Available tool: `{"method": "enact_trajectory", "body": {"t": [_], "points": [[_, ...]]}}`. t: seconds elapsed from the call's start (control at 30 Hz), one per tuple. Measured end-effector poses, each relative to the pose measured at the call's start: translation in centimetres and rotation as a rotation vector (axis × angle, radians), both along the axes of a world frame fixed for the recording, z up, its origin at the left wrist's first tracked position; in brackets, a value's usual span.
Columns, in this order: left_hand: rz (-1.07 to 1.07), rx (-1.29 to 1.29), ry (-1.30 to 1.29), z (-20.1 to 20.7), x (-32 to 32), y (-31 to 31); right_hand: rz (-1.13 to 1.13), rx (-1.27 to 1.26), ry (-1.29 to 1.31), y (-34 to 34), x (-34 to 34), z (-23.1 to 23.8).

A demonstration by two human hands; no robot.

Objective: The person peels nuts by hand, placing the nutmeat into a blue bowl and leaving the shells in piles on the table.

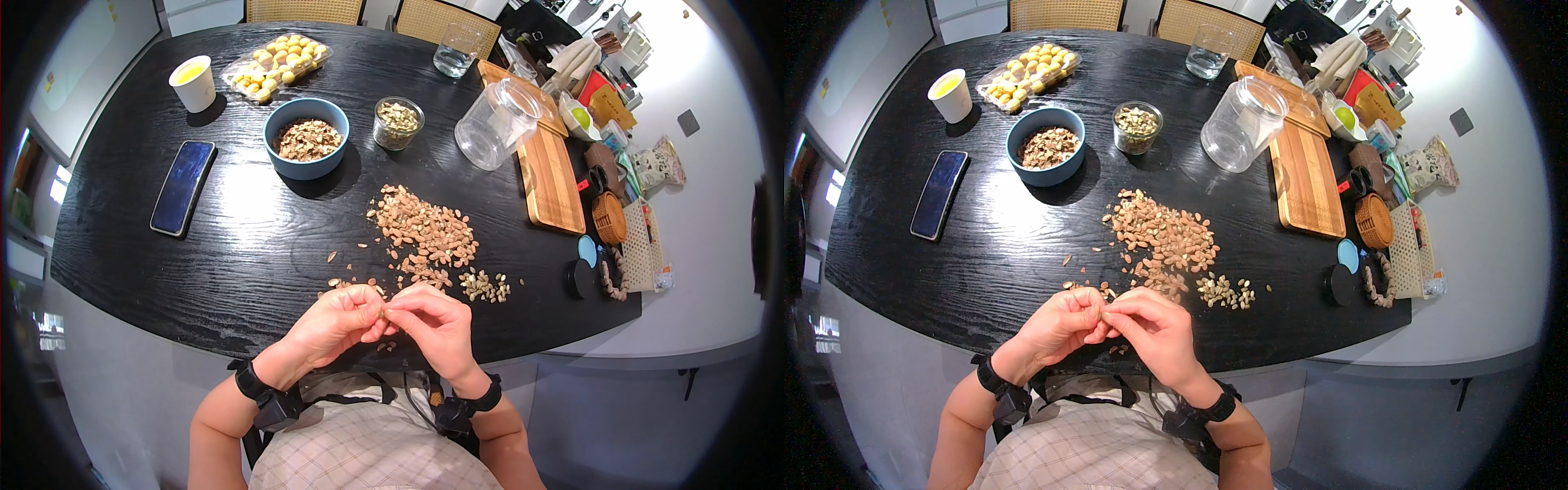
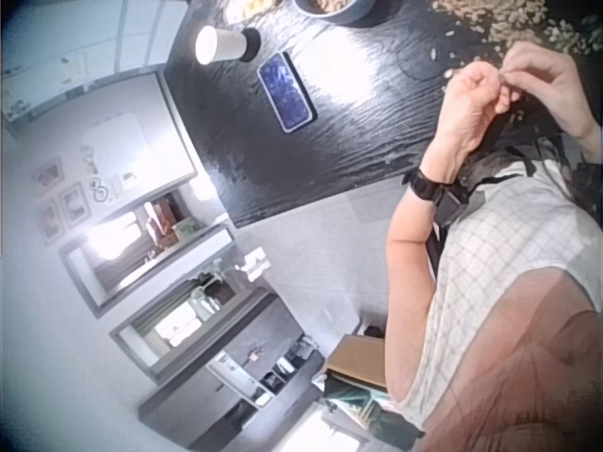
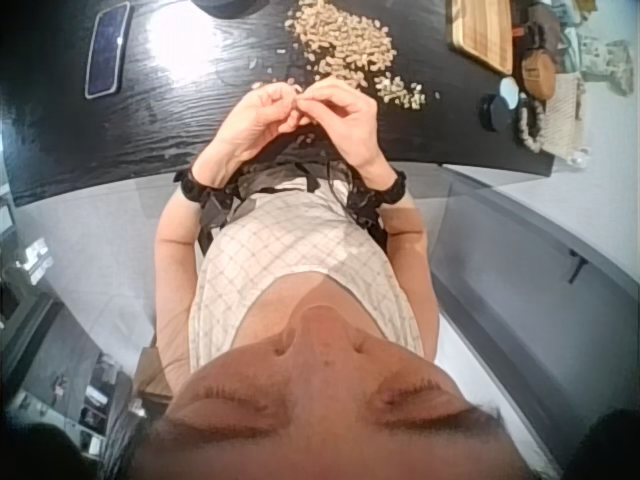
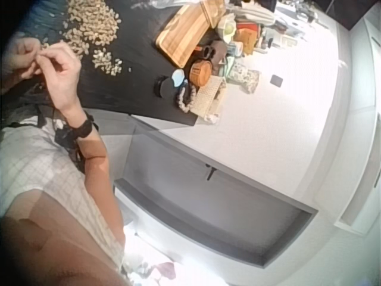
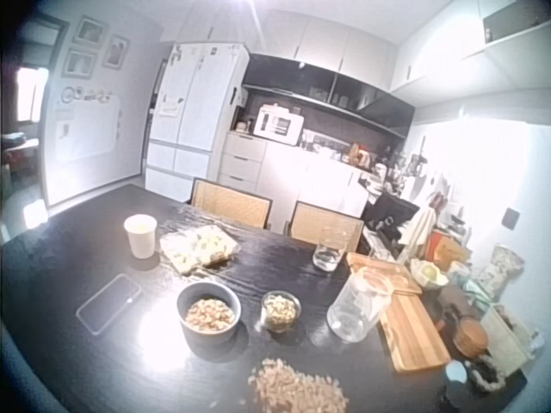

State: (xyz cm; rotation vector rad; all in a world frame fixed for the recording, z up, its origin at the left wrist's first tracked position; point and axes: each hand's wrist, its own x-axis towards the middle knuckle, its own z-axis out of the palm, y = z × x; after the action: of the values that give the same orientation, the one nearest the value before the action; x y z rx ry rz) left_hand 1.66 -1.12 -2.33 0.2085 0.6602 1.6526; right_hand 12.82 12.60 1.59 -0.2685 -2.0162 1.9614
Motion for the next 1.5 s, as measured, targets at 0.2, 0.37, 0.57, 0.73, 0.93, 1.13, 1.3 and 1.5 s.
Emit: {"method": "enact_trajectory", "body": {"t": [0.2, 0.37, 0.57, 0.73, 0.93, 1.13, 1.3, 1.5], "points": [[0.022, 0.011, 0.059, 0.2, 0.1, -0.1, 0.015, -0.075, -0.014, -0.1, -0.1, 0.1], [0.044, -0.009, 0.115, 0.5, 0.1, -0.1, 0.022, -0.115, -0.017, -0.2, -0.1, 0.1], [0.047, 0.007, 0.132, 0.5, 0.0, -0.1, 0.035, -0.151, -0.017, -0.2, -0.1, 0.3], [0.067, -0.013, 0.121, 0.1, 0.2, -0.1, 0.042, -0.123, 0.001, -0.5, -0.2, 0.5], [0.123, -0.028, 0.107, -0.3, 0.5, 0.1, -0.034, 0.271, -0.021, -1.4, -0.5, -0.3], [0.108, -0.104, 0.107, 0.1, 0.3, 0.0, -0.132, 0.808, 0.165, -0.7, -1.4, -1.5], [0.223, -0.150, 0.233, -0.3, -0.1, 0.0, -0.160, 0.549, 0.080, -0.3, -1.0, -0.7], [0.275, -0.141, 0.299, -0.1, 0.3, 0.1, -0.106, 0.361, -0.042, -0.2, -0.7, -1.0]]}}
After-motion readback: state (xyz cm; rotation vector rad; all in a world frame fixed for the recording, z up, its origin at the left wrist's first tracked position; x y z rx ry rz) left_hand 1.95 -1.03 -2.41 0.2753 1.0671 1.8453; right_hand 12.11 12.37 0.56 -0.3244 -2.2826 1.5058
